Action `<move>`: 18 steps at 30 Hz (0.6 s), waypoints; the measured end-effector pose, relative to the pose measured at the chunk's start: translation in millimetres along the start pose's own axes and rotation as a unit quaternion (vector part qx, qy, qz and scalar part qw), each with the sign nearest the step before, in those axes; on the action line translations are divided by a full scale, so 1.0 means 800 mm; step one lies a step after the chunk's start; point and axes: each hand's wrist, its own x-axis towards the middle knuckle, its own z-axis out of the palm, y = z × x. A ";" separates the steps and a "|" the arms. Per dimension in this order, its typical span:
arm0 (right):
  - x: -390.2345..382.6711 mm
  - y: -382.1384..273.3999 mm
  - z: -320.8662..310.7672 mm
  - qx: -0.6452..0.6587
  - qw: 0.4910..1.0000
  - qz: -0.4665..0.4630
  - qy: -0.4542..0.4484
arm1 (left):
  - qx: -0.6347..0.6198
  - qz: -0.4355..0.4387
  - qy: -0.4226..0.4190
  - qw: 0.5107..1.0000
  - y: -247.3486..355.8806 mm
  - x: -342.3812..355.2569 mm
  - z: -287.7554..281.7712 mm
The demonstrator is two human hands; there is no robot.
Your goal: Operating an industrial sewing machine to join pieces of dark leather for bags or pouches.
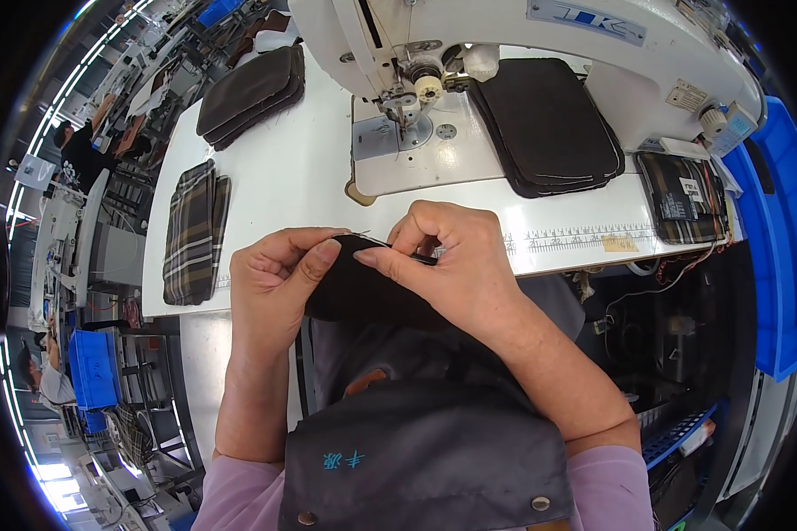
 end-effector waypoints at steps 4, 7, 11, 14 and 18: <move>0.001 0.007 0.002 0.009 1.000 0.009 -0.005 | 0.013 -0.016 -0.017 1.000 -0.003 0.011 -0.008; 0.003 0.006 0.003 0.017 1.000 -0.003 -0.001 | 0.018 -0.029 -0.036 0.999 -0.005 0.024 -0.012; 0.013 0.009 -0.007 -0.063 0.992 -0.092 -0.051 | 0.061 -0.033 -0.074 0.995 0.000 0.048 -0.015; 0.024 0.024 -0.018 -0.100 0.980 -0.144 -0.096 | 0.091 -0.019 -0.096 0.991 -0.015 0.077 -0.020; 0.052 0.042 -0.034 -0.209 0.948 -0.198 -0.133 | 0.287 0.006 -0.116 0.951 -0.011 0.126 -0.015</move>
